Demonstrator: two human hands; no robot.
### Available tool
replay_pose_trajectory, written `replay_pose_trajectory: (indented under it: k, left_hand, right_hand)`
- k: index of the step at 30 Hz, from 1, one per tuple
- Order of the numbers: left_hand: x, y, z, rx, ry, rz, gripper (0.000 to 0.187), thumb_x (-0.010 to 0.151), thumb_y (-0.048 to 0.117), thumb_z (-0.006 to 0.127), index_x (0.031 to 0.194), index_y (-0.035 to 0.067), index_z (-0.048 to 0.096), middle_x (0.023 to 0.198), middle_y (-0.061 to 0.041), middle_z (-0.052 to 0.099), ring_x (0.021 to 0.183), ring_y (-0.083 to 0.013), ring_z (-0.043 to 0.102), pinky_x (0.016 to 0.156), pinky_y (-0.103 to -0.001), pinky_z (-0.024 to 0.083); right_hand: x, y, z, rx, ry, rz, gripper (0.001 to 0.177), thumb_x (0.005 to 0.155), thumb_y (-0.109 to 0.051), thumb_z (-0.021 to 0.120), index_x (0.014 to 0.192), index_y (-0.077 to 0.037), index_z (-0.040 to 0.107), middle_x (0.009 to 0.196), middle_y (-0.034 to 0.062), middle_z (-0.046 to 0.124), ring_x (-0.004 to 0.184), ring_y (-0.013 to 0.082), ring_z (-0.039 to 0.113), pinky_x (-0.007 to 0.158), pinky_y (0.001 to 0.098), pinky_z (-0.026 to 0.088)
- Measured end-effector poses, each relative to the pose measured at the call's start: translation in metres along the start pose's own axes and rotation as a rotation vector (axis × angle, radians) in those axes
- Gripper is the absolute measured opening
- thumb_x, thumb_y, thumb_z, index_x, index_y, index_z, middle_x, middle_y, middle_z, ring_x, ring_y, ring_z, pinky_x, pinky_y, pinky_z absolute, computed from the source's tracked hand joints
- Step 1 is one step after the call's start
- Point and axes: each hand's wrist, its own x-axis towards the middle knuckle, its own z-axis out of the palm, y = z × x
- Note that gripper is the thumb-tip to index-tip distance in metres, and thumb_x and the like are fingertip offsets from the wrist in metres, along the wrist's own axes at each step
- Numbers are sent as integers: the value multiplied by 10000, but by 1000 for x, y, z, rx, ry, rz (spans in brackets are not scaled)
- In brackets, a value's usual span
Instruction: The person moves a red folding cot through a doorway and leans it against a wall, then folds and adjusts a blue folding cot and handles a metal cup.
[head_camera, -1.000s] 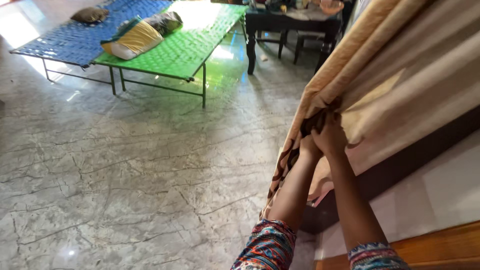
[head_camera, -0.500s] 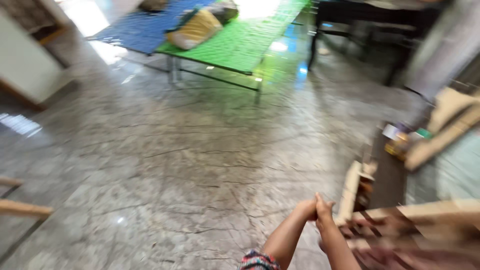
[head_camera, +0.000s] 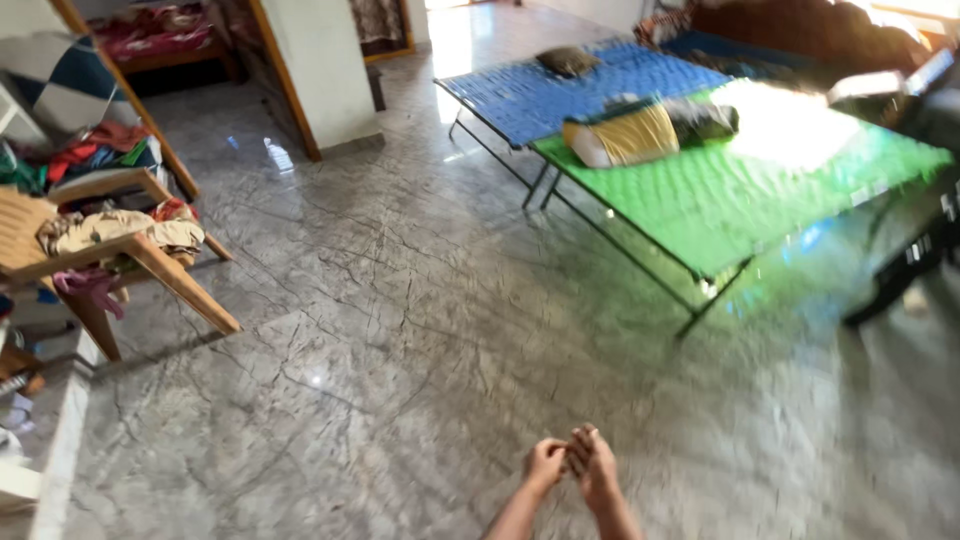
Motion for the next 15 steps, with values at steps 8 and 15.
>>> replay_pose_trajectory:
  k: [8,15]
  left_hand:
    - [209,55,-70,-129,184,-250,180,1037,174,587,1083,105,747,886,-21,762,629,-107,694,595,-281,593]
    - [378,78,-126,-431,360,-373,241,1053,245,552,1119,105,737,918,-53,749,659,-161,671,577,-316,573]
  right_hand:
    - [167,-114,131,-53,-83,181,487,1037,-522,476,1462,-297,552,1455,-20,572,1237,221,562,969,389,471]
    - [318,-169,244,38,-12,286,429,1086,-435,454,1456,-250,569,1375,0,595,1223,238,564,999,391,500]
